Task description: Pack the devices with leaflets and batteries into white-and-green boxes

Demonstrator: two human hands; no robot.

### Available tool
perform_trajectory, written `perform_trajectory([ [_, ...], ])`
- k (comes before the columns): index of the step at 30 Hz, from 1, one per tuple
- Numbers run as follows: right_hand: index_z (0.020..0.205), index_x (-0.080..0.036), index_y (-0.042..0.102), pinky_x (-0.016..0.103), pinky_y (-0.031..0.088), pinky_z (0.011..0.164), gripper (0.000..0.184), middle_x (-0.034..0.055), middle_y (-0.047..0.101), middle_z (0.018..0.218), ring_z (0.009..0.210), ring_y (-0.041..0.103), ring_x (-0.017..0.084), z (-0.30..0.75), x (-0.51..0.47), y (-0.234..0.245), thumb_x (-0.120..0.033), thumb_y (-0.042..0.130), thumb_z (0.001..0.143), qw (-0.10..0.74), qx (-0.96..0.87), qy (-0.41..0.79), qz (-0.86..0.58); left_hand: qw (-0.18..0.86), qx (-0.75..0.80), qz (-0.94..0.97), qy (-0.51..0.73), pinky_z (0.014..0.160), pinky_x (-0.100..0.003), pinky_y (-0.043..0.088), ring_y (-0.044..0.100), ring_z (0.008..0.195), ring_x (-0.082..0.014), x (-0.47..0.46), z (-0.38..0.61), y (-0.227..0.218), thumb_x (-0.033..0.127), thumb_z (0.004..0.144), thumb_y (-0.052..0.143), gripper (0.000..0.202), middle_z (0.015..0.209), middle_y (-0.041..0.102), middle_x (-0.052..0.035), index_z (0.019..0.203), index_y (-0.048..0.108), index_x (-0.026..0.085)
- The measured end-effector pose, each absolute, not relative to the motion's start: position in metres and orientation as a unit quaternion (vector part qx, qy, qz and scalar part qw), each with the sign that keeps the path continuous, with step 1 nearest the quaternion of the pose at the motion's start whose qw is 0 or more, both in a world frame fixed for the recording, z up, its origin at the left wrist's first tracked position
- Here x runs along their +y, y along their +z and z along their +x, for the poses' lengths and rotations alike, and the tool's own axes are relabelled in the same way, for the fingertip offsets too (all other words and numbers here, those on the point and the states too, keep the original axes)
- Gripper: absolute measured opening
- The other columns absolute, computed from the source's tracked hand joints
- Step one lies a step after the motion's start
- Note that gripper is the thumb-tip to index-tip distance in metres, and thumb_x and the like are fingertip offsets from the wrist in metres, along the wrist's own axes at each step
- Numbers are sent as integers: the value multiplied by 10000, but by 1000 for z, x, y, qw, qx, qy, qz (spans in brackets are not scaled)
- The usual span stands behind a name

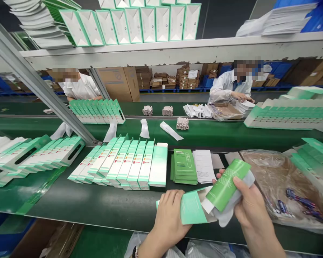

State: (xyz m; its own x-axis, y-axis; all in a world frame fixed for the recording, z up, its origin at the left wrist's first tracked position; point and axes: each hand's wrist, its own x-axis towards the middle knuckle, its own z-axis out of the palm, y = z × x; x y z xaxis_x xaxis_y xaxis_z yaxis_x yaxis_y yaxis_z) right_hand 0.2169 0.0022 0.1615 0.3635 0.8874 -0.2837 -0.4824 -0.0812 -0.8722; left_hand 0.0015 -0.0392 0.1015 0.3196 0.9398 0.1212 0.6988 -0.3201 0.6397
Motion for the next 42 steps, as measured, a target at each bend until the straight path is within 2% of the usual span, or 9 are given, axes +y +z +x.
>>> perform_trajectory([
  [4, 1117, -237, 560, 425, 598, 699, 484, 66, 708, 976, 842, 700, 262, 209, 6, 142, -355, 790, 709, 680, -216, 489, -502, 211, 525, 783, 258, 851, -463, 422, 544, 1043, -339, -39, 5, 95, 265, 716, 660, 547, 1146, 594, -140, 1220, 464, 187],
  [10, 1200, -246, 510, 457, 476, 973, 469, 89, 655, 1205, 1129, 610, 279, 200, -2, 126, -390, 708, 801, 650, -358, 385, -549, 168, 550, 776, 259, 837, -453, 441, 574, 1026, -331, -34, 17, 91, 211, 718, 640, 504, 1129, 622, -124, 1200, 494, 196],
  [15, 1114, -228, 580, 400, 532, 861, 531, 76, 705, 1059, 1002, 654, 294, 196, -11, 115, -465, 777, 681, 558, -369, 431, -605, 172, 581, 741, 288, 830, -455, 456, 601, 1008, -332, -31, 27, 90, 276, 765, 661, 463, 1111, 627, -137, 1183, 485, 184],
  [21, 1207, -240, 598, 417, 506, 927, 587, 97, 651, 1233, 1091, 627, 301, 198, -24, 131, -355, 807, 671, 534, -467, 510, -486, 372, 489, 730, 299, 935, -459, 466, 580, 1117, -333, -23, 17, 107, 421, 614, 851, 821, 1287, 576, -146, 1280, 428, 195],
  [25, 1258, -280, 610, 421, 444, 1024, 636, 85, 551, 1382, 1215, 553, 321, 206, -21, 149, -247, 825, 660, 420, -649, 482, -413, 497, 374, 700, 352, 957, -341, 469, 604, 1123, -250, -13, 14, 130, 288, 672, 830, 745, 1271, 610, -64, 1300, 429, 259],
  [28, 1344, -316, 537, 431, 411, 1066, 731, 70, 456, 1471, 1276, 502, 319, 209, -15, 156, -222, 820, 677, 428, -708, 375, -419, 495, 364, 681, 398, 980, -315, 447, 598, 1138, -244, -8, 18, 135, 202, 679, 804, 686, 1272, 617, -57, 1284, 481, 245],
  [31, 1426, -304, 424, 426, 423, 1062, 824, 90, 508, 1412, 1264, 509, 303, 209, -8, 165, -270, 817, 703, 431, -766, 287, -380, 497, 387, 655, 417, 916, -295, 470, 624, 1047, -233, -10, 24, 130, 168, 682, 783, 577, 1182, 662, -44, 1211, 558, 220],
  [38, 1334, -133, 488, 382, 484, 967, 437, 137, 654, 1146, 1091, 589, 238, 193, -5, 164, -230, 580, 918, 435, -852, 83, -280, 541, 393, 585, 459, 779, -266, 501, 625, 876, -196, -14, 29, 114, 158, 651, 749, 481, 989, 685, -11, 1095, 566, 193],
  [42, 1205, -106, 594, 480, 263, 1153, 294, 98, 709, 1128, 1170, 564, 254, 186, -13, 146, -151, 523, 924, 390, -869, -53, -302, 568, 374, 552, 482, 899, -313, 507, 645, 1027, -237, -13, 30, 108, 167, 685, 723, 540, 1163, 674, -55, 1190, 534, 209],
])
